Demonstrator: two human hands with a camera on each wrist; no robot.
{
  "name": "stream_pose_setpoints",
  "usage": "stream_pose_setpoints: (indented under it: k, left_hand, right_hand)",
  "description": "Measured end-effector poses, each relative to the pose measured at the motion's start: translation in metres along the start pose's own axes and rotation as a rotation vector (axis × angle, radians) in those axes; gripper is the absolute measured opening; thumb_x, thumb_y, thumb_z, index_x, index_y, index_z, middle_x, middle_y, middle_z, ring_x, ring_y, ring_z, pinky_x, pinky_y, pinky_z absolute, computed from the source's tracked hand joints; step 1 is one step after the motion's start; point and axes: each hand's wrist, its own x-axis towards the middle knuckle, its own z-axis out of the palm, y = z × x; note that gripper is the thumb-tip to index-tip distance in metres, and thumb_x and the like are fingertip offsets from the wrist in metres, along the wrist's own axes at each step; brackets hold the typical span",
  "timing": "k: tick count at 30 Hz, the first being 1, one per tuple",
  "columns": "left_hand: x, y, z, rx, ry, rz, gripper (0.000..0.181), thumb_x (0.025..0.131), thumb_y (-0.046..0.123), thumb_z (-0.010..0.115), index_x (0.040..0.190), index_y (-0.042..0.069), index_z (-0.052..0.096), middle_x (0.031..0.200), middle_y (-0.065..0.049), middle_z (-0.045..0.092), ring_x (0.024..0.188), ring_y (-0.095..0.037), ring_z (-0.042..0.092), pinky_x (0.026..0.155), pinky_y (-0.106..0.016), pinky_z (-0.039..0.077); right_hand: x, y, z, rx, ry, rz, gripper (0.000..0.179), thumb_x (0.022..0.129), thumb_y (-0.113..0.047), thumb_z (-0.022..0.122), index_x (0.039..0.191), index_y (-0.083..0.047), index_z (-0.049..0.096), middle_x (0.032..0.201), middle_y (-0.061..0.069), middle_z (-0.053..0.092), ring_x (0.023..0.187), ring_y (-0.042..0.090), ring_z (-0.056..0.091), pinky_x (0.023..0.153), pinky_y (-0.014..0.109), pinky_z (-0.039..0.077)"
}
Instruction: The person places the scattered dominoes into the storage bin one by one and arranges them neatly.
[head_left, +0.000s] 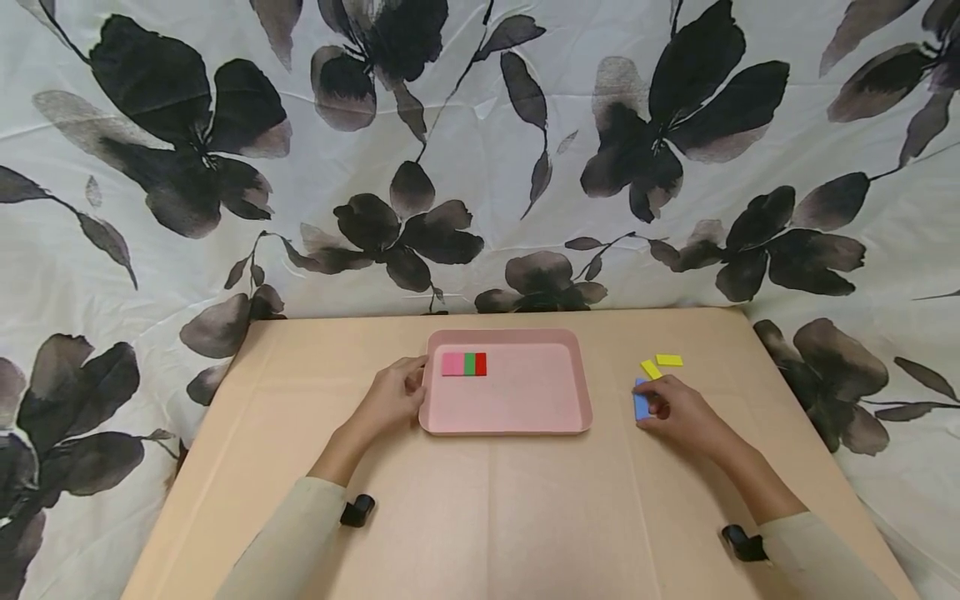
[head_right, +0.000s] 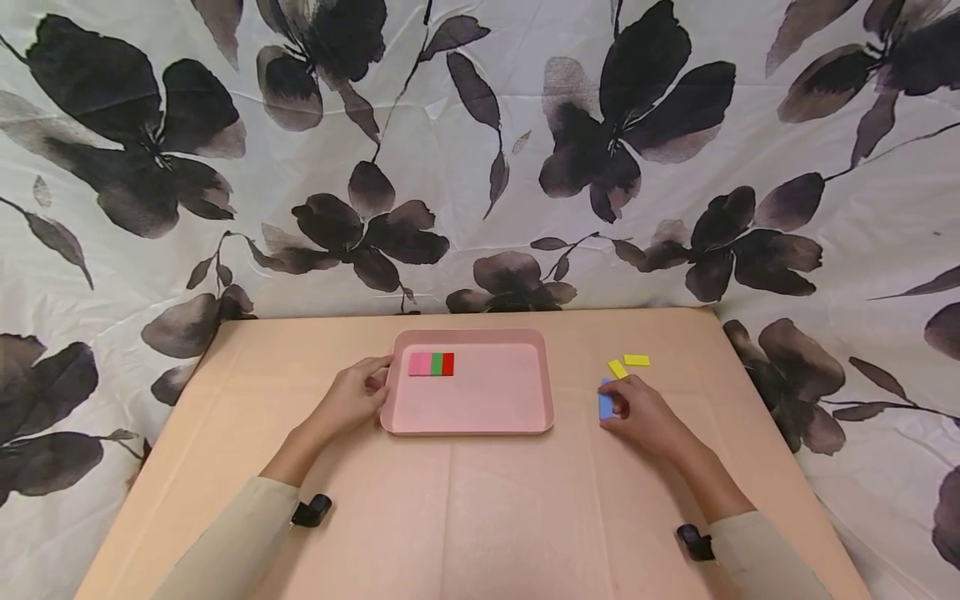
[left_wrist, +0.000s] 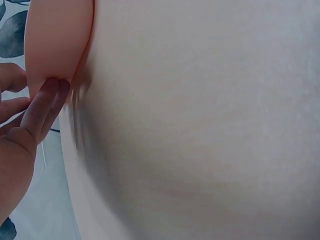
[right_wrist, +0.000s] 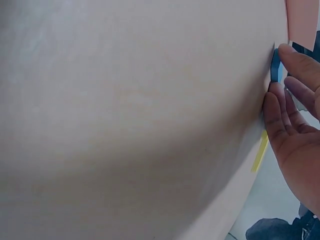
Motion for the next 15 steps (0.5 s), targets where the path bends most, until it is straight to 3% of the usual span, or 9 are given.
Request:
stream_pose_setpoints:
  k: [15]
  left_hand:
    - [-0.001, 0.0009, 0.0008, -0.022, -0.002, -0.005, 0.056, 0.088, -0.002, 0.067, 0.142, -0.006, 0.057, 0.127, -0.019, 0.067, 0.087, -0.02, 0.066, 0.072, -0.026, 0.055]
  right_hand:
    - [0.0008, -0.0006, 0.0023, -0.023, -0.025, 0.006, 0.049, 0.079, -0.01, 0.089, 0.122, 0.003, 0.069, 0.094, 0.007, 0.054, 0.082, 0.015, 0.054, 0.069, 0.022, 0.051]
